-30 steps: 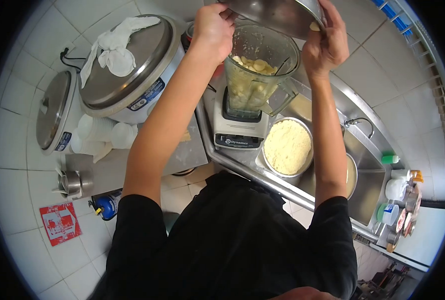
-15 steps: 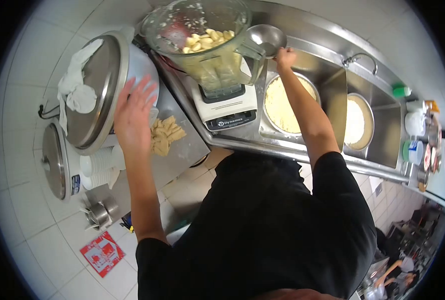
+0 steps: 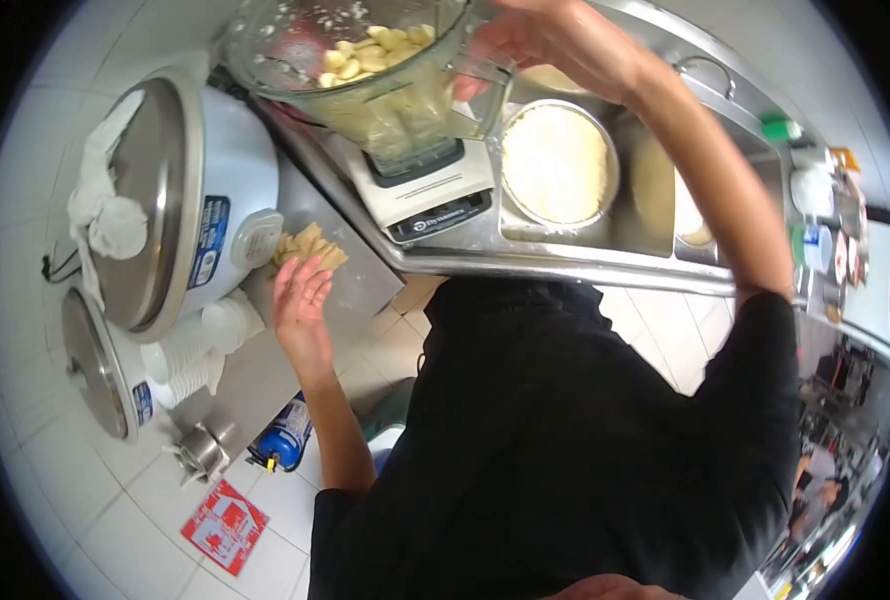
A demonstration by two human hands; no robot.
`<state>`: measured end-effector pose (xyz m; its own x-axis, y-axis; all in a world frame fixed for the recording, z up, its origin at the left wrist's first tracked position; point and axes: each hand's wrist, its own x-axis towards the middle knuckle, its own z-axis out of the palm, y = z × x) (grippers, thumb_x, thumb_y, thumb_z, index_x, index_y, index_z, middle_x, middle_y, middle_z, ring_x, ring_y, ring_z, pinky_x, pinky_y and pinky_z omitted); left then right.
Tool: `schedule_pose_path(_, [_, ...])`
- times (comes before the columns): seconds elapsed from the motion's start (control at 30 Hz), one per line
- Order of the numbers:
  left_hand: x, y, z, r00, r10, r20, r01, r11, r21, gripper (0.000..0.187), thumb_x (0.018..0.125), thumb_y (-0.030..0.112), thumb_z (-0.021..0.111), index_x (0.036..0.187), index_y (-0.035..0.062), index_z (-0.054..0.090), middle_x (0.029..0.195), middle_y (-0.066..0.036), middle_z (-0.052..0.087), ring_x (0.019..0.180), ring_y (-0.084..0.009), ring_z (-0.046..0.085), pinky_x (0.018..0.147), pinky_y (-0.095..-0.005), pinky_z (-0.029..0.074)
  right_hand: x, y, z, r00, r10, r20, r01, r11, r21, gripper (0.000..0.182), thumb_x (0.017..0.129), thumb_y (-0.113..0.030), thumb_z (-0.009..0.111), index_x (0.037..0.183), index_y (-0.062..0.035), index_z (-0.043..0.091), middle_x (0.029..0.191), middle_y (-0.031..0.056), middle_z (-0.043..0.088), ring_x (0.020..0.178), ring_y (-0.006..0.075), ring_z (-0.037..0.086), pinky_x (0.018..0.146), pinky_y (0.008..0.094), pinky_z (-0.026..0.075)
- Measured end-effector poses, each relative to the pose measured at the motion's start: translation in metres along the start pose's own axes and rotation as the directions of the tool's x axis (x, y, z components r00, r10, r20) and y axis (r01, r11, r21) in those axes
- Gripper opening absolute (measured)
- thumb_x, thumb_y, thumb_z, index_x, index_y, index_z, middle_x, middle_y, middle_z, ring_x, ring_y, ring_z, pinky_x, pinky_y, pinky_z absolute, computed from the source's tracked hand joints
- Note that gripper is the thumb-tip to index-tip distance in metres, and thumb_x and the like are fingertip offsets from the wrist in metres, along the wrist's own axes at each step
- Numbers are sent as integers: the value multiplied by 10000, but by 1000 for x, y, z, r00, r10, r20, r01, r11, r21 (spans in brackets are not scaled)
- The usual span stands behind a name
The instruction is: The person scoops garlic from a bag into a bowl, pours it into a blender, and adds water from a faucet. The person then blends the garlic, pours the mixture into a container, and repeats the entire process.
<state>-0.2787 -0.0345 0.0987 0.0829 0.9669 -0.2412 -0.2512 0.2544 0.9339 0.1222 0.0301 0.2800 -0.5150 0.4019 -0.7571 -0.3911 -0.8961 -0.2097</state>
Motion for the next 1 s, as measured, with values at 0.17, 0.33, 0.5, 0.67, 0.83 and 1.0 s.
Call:
schedule_pose_path(0.17, [6,-10,39,980,23,200,-24,1000,5,406,874,180,493,1211,-43,453,1112,-221,566,917,-241,585,832,-317,431,21,40,31,774,-615,154,501,446,-742,439,909,-316,371,1154,32,476,775,133,603,638,187,590,722,367,448])
schedule_pose_path(0.33, [-24,-2,97,863,147,483,-188,981,38,366,887,171,448,1171,-58,475,1050,-209,585,896,-229,584,810,-328,440,-14,42,28,720,-689,83,573,522,-631,415,903,-268,356,1144,56,449,703,85,569,583,169,551,702,291,445])
schedule_pose_path(0.5, [-57,-25,159,679,-35,733,-29,997,74,319,873,125,502,1141,-46,495,1045,-151,591,920,-187,573,860,-317,427,-77,64,-51,433,-890,145,568,144,-810,487,886,-377,420,1007,72,567,830,151,626,861,193,592,811,304,428])
schedule_pose_path(0.67, [-47,-125,229,765,-123,632,-47,968,246,299,858,119,549,1121,-21,524,1001,-71,586,886,-95,536,810,-258,427,-163,138,-175,390,-899,-201,417,367,-831,519,786,-413,570,1031,44,576,955,118,629,1002,218,567,917,315,386])
schedule_pose_path(0.83, [-17,-190,372,707,-127,696,-194,911,363,343,825,0,476,1162,-15,539,1088,-91,607,797,-126,586,754,-256,459,-231,195,-359,468,-810,-352,263,508,-820,424,865,-316,488,1044,60,564,931,144,610,812,207,592,865,314,407])
schedule_pose_path(1.0, [7,-264,553,501,-164,850,-419,813,404,531,830,44,517,1346,36,391,1237,-88,556,802,-153,610,807,-271,454,-247,244,-550,575,-675,-463,54,595,-802,473,824,-369,547,955,83,599,611,108,577,572,202,587,622,322,458])
